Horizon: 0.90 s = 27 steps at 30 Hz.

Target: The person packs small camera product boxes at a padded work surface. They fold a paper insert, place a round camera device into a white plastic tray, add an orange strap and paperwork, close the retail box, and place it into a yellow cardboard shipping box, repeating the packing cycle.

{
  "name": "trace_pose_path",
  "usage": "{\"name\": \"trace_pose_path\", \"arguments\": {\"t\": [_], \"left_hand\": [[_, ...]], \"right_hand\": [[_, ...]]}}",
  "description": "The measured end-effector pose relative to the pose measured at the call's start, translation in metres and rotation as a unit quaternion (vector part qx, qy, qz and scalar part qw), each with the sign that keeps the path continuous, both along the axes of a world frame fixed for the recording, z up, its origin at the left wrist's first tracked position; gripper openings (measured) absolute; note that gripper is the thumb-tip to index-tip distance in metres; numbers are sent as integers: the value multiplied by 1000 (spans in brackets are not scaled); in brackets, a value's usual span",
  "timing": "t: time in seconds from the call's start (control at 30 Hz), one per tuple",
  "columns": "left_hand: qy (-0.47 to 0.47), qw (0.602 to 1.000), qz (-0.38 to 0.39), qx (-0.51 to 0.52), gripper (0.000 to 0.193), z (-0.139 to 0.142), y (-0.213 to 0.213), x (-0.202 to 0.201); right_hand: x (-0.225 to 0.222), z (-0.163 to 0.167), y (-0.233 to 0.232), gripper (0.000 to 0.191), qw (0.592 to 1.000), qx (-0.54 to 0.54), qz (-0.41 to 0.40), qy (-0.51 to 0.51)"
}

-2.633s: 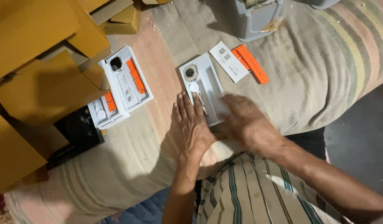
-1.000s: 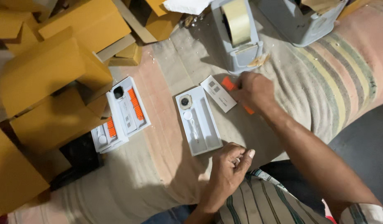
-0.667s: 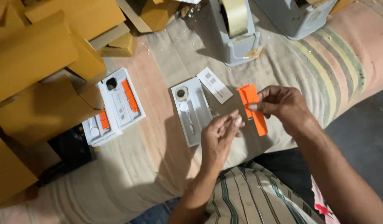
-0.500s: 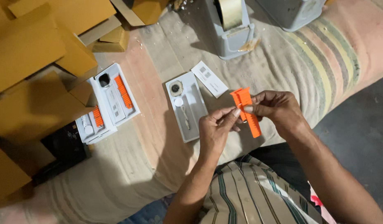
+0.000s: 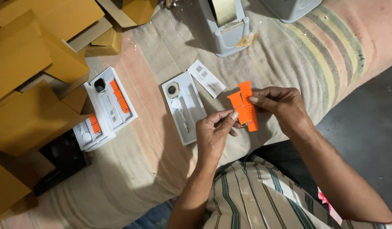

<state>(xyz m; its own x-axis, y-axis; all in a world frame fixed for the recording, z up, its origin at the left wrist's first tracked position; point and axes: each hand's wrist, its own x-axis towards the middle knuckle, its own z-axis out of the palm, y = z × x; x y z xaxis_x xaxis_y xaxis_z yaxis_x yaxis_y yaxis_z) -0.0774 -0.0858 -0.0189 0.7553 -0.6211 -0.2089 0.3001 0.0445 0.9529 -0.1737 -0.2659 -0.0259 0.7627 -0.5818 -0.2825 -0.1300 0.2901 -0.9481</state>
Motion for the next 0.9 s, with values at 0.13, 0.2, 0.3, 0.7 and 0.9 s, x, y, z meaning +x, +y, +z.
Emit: {"name": "trace_pose_path", "arguments": {"t": [0.13,0.2,0.3,0.7,0.9], "left_hand": [[-22,999,-4,45,24,2,-3,-2],[-35,997,-4,62,25,3,-3,-3],[-48,997,7,60,24,4,-2,-4],[-165,974,6,155,19,19,1,-3],[-550,778,-50,299,21,33,9,69]], "right_hand": [[2,2,7,18,999,29,24,-20],[3,4,9,18,999,36,29,-21],[3,6,11,19,999,19,36,16],[9,8,19,21,995,-11,74,66],[18,14,15,22,996,-27,43,69]]}}
